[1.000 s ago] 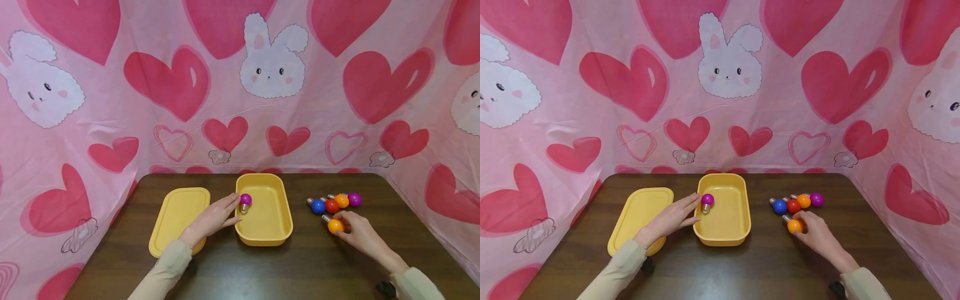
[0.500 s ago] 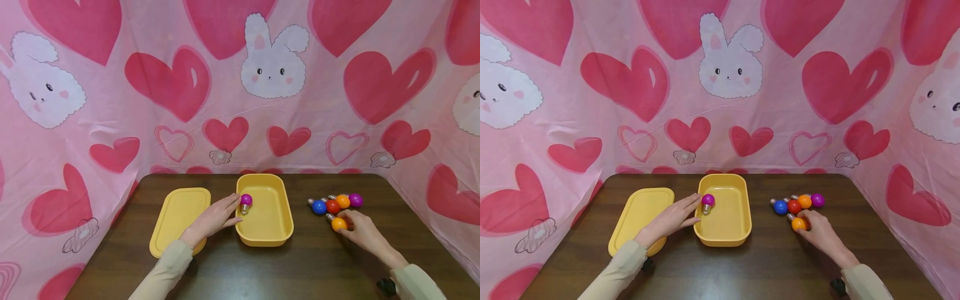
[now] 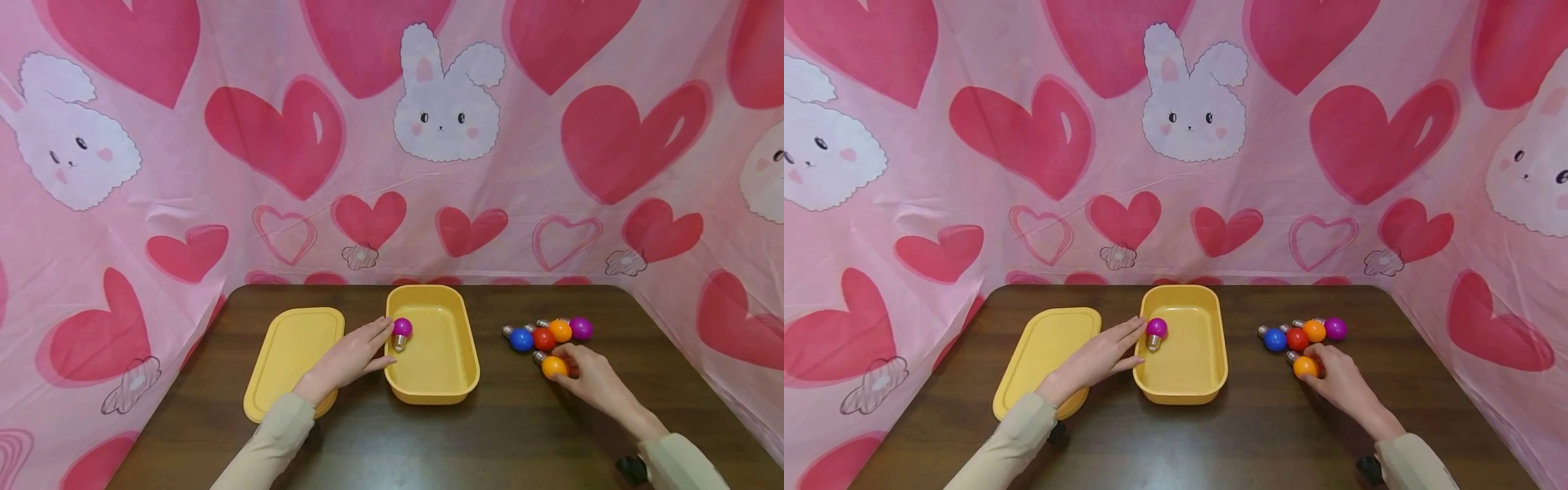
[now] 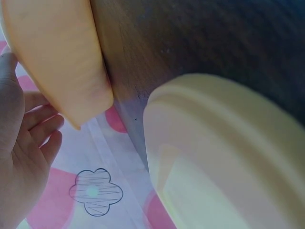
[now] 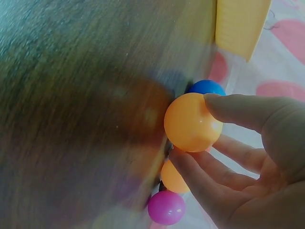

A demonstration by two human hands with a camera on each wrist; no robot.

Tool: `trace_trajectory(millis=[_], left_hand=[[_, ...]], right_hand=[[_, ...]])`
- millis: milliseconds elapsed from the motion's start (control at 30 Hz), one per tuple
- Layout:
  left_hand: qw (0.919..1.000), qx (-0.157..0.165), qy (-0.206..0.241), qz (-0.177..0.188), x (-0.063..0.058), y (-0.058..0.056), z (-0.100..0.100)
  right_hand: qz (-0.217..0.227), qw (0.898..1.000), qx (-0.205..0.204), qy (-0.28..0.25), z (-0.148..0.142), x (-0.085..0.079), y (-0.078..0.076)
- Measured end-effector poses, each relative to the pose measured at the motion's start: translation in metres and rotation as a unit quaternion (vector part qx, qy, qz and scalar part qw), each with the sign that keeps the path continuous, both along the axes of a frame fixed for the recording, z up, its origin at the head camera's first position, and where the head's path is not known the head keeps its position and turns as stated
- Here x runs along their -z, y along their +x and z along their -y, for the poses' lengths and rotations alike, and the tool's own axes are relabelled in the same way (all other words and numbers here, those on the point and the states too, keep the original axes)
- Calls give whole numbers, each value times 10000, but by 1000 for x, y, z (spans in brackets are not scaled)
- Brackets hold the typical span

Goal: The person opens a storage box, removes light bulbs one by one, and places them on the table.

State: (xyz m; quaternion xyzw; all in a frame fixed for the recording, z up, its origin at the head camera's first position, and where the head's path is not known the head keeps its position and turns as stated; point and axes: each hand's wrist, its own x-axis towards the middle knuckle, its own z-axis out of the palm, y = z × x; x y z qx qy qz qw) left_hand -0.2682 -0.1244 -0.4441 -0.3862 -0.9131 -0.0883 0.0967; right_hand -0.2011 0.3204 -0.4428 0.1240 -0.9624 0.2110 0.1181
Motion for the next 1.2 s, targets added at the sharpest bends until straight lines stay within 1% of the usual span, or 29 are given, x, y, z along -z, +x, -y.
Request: trace_trajectory(millis=[167, 367, 600, 767, 1000, 1100, 1200], left_hand=[[10000, -8, 11, -19, 1, 0, 0], [9999, 64, 73, -59, 2, 0, 1], [9999, -14, 7, 130, 0, 1, 1], [9999, -12, 35, 106, 2, 0, 1], [10000, 47, 43, 29, 2, 0, 1], [10000, 22, 37, 88, 1, 0, 0], [9999, -25, 22, 163, 1, 0, 0]], right_hand=[[-6, 9999, -34, -95, -1, 0, 0], [-31, 9998, -101, -138, 1, -1, 0], [54, 9999, -86, -116, 4, -2, 1], [130, 9998, -76, -136, 7, -3, 3], [-16, 9997, -198, -129, 8, 0, 4], [-18, 9998, -162, -89, 8, 0, 3], [77, 9999, -120, -81, 8, -1, 2]])
